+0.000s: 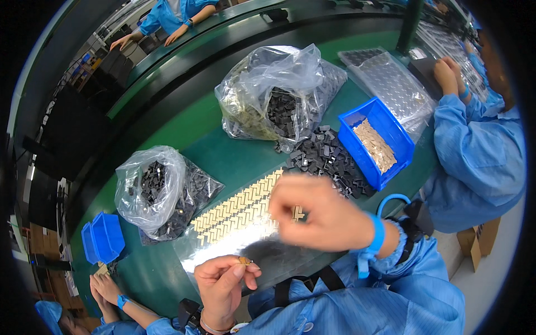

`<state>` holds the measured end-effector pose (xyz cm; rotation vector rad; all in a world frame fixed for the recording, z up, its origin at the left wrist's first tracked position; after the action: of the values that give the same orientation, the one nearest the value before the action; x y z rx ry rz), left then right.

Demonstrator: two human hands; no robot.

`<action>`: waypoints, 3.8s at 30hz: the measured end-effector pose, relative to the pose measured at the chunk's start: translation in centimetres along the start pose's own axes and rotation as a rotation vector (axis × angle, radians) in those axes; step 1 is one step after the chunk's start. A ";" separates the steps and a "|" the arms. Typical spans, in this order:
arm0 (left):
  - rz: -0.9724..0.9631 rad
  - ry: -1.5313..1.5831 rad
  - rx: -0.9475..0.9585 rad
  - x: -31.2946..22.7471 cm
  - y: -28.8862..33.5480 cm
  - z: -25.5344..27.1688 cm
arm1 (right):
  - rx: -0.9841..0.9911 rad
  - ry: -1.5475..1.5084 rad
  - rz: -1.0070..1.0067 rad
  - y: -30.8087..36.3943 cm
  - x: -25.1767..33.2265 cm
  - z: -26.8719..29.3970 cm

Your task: Assembling small electronic or plastic components by inserting metal pins into black plastic housings.

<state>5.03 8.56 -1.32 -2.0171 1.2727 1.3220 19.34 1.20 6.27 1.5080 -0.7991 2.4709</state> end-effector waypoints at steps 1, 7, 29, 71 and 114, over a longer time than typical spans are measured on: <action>-0.003 0.031 -0.020 0.1 0.1 0.3 | -0.128 0.224 0.072 -0.2 0.7 2.2; 0.014 0.112 -0.041 0.2 0.0 0.3 | -0.526 0.946 -0.168 1.9 -0.1 15.6; -0.100 0.035 -0.176 0.4 -0.4 -1.5 | -0.188 0.044 0.234 2.4 2.7 -1.9; -0.112 0.018 -0.195 -0.2 -0.5 0.0 | -0.126 0.123 0.097 2.8 1.6 -3.6; -1.393 -1.584 0.590 -3.8 3.4 -13.6 | 0.047 -0.437 -0.258 5.1 -2.7 -0.3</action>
<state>8.43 -1.30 8.81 -0.4997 -0.4644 0.9690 18.49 -2.60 2.00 2.0588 -0.5576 2.0169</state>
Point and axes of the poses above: each hand's wrist, its own y-axis away from the middle knuckle, its own z-axis out of the back of the hand, x = y × z, the point moved 10 cm from there along -y, towards the middle knuckle, and after that the axes turned 2 degrees about -x, right-handed, at the moved point
